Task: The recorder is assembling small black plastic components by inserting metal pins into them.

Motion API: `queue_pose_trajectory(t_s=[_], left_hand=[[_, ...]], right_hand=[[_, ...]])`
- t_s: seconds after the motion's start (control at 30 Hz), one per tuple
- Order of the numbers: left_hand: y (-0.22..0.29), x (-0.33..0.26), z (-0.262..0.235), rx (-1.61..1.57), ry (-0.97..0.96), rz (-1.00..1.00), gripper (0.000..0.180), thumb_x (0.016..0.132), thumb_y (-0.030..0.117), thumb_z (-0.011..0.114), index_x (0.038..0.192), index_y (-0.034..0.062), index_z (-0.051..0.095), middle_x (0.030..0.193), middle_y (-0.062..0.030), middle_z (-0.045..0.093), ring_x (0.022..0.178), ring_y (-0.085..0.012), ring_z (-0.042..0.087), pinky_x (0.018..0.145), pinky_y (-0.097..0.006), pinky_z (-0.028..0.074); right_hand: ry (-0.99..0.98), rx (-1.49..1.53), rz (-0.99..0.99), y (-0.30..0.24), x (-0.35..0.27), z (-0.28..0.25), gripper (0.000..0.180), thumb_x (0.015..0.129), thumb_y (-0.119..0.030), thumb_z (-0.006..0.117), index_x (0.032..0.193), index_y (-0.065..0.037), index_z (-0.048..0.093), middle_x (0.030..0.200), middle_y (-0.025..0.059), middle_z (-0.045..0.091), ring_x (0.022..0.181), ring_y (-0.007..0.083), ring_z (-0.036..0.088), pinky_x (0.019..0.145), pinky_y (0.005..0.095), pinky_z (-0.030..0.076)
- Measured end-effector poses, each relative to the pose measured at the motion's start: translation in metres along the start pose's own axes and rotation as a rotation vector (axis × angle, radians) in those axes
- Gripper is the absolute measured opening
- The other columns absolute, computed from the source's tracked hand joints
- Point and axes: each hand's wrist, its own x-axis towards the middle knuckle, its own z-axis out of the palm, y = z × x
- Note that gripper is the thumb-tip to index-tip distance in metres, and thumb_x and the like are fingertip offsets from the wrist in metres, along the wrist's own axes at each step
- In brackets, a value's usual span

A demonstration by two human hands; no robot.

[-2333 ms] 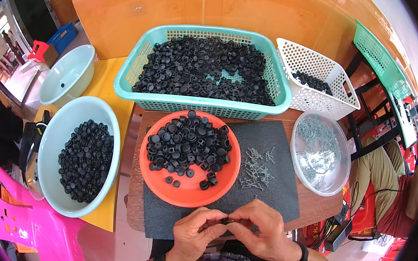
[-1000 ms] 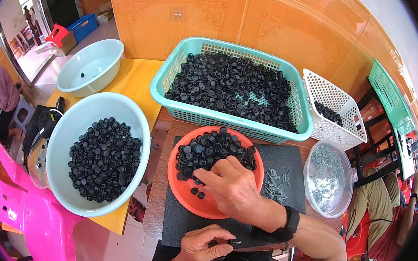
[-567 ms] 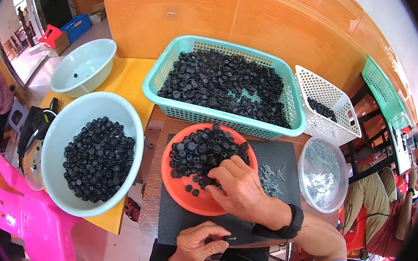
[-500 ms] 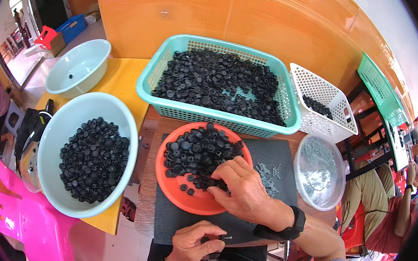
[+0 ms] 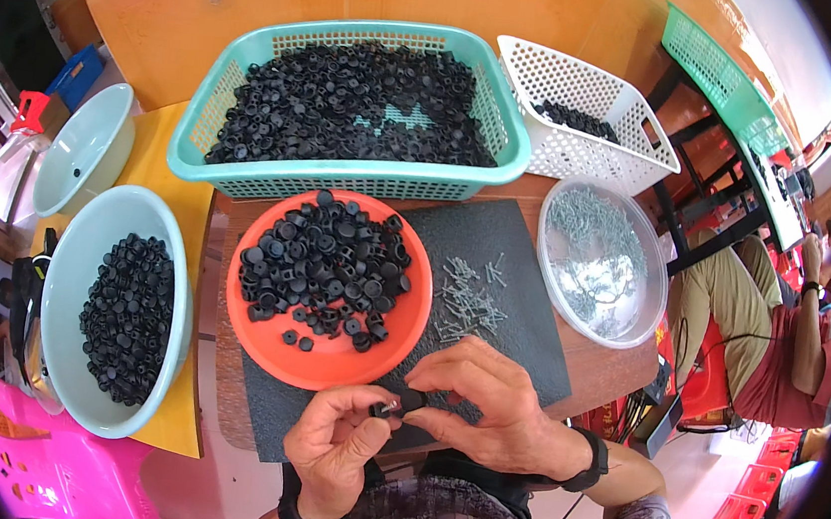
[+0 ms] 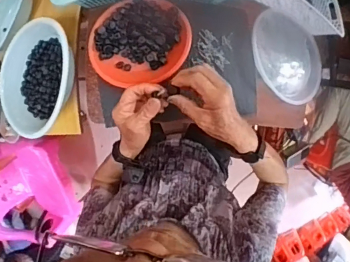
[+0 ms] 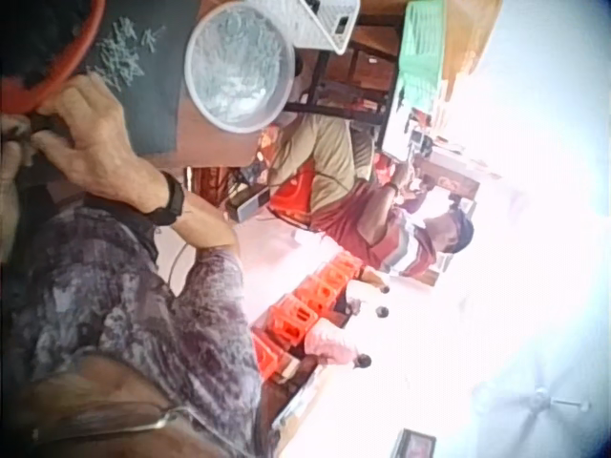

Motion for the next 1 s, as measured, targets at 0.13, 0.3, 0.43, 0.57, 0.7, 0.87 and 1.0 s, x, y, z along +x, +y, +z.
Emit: queue_pose_trajectory(t_s=[0.13,0.3,0.43,0.57,0.7,0.87,1.0], left_hand=[[-0.005,0.003,0.007,-0.072,-0.049,-0.033,0.026,0.086,0.011,0.066,0.102,-0.0054,0.054,0.095,-0.0114,0.062,0.075,-0.0128,0.06,0.067,-0.024,0.051],[-0.006,0.003,0.022,-0.07,0.034,-0.086,0.026,0.083,0.01,0.068,0.101,-0.0033,0.054,0.091,-0.0077,0.06,0.075,-0.0115,0.058,0.064,-0.023,0.048],[-0.007,0.003,0.025,-0.01,0.039,-0.065,0.027,0.083,0.008,0.069,0.102,-0.0027,0.054,0.089,-0.0056,0.059,0.075,-0.0092,0.057,0.066,-0.02,0.047],[-0.009,0.001,0.025,0.058,0.021,-0.036,0.027,0.082,0.009,0.07,0.1,-0.0031,0.054,0.089,-0.0056,0.06,0.075,-0.0092,0.057,0.066,-0.02,0.048],[-0.009,0.0,0.025,0.043,-0.009,-0.049,0.027,0.082,0.011,0.071,0.096,-0.0049,0.055,0.086,-0.0095,0.062,0.07,-0.0118,0.058,0.064,-0.023,0.05],[-0.006,0.001,0.027,0.031,-0.048,-0.082,0.029,0.081,0.013,0.071,0.095,-0.0065,0.055,0.085,-0.0134,0.064,0.066,-0.0146,0.06,0.06,-0.025,0.052],[-0.007,-0.001,0.023,0.112,-0.06,-0.05,0.026,0.08,0.01,0.071,0.095,-0.0063,0.058,0.083,-0.0134,0.065,0.067,-0.0147,0.062,0.059,-0.025,0.054]], right_hand=[[0.091,0.238,0.118,0.006,-0.015,0.009,0.03,0.07,-0.007,0.075,0.095,-0.001,0.06,0.094,0.0107,0.061,0.077,0.025,0.056,0.063,0.0349,0.047],[0.181,0.064,0.002,0.01,-0.024,0.018,0.029,0.07,-0.005,0.074,0.096,-0.001,0.061,0.091,0.0112,0.06,0.075,0.0257,0.056,0.061,0.0343,0.046],[0.227,-0.118,-0.023,0.004,-0.029,0.017,0.029,0.07,-0.005,0.074,0.097,-0.001,0.062,0.088,0.0116,0.06,0.072,0.026,0.055,0.06,0.0343,0.045],[0.244,-0.014,0.012,0.004,-0.033,0.015,0.028,0.07,-0.005,0.074,0.096,-0.001,0.063,0.085,0.0116,0.059,0.07,0.0259,0.055,0.059,0.0344,0.044],[0.237,0.161,0.146,0.005,-0.04,0.01,0.025,0.074,-0.004,0.072,0.097,-0.001,0.064,0.083,0.0094,0.059,0.069,0.0184,0.055,0.058,0.0288,0.044],[0.229,0.607,0.418,0.009,-0.05,0.007,0.024,0.081,-0.005,0.068,0.104,0.001,0.062,0.084,0.0043,0.061,0.075,0.0091,0.056,0.064,0.0228,0.047],[0.261,0.94,0.497,0.015,-0.056,0.005,0.026,0.085,-0.003,0.065,0.11,0.003,0.059,0.093,0.0054,0.064,0.084,0.01,0.06,0.074,0.0229,0.05]])
